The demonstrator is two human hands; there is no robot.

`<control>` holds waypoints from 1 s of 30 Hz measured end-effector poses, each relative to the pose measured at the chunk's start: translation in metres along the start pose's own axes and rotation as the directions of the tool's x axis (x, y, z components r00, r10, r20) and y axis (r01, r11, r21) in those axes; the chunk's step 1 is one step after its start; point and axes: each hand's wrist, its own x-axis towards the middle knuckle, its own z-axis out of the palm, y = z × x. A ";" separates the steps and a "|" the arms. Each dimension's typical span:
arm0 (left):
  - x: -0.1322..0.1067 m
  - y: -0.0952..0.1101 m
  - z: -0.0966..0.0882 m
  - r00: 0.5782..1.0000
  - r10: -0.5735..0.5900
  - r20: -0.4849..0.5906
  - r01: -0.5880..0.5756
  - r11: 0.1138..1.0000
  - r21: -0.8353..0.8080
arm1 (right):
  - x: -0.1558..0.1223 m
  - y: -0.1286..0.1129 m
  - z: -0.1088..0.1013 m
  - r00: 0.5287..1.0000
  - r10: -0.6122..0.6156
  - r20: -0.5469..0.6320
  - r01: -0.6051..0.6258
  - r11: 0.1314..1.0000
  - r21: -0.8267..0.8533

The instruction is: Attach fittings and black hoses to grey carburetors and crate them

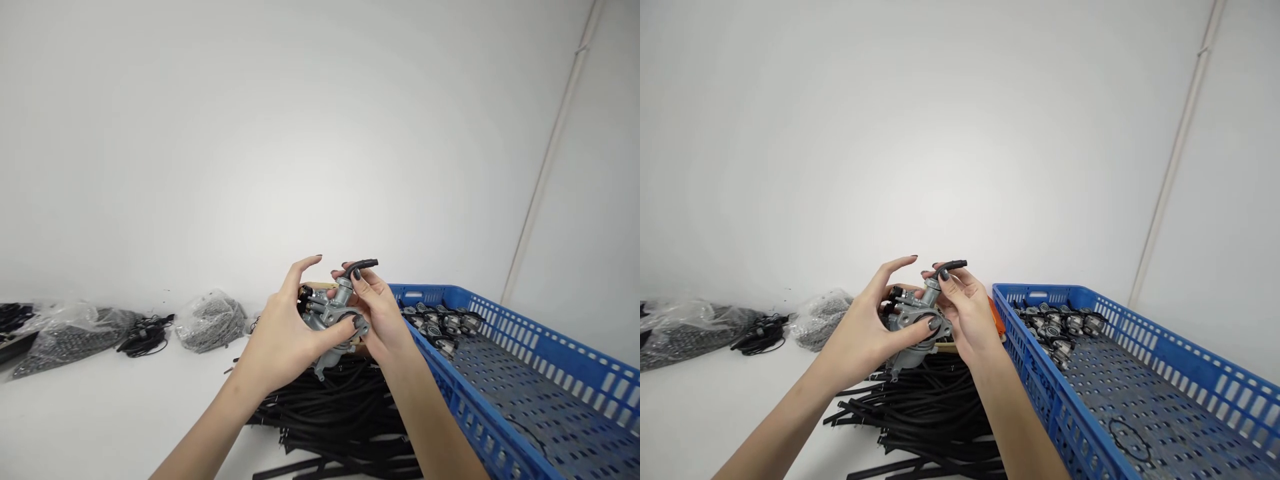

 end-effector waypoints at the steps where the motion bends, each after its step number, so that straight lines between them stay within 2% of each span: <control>1: 0.000 0.000 -0.001 1.000 -0.011 -0.001 0.011 1.000 -0.001 | 0.000 0.000 0.000 1.000 -0.009 0.009 0.009 1.000 0.011; 6: 0.000 0.002 -0.003 0.999 -0.043 -0.015 0.044 0.999 0.026 | 0.000 0.000 0.002 1.000 -0.018 0.006 0.018 1.000 0.015; 12: -0.001 0.002 -0.001 1.000 -0.022 -0.015 0.022 0.999 0.026 | 0.000 0.000 0.002 1.000 -0.026 -0.001 0.026 0.998 -0.050; 20: -0.001 0.001 0.001 1.000 0.001 -0.018 -0.001 1.000 0.025 | 0.001 0.003 0.004 1.000 -0.028 -0.004 0.028 0.999 -0.041; 25: -0.003 0.001 0.003 0.998 0.037 -0.043 -0.034 0.997 0.072 | 0.000 0.007 0.002 0.999 0.051 -0.012 -0.051 0.997 -0.051; 30: -0.004 0.003 0.003 0.997 0.041 -0.065 -0.034 0.993 0.114 | 0.000 0.009 0.000 0.993 0.113 0.036 -0.111 0.993 -0.033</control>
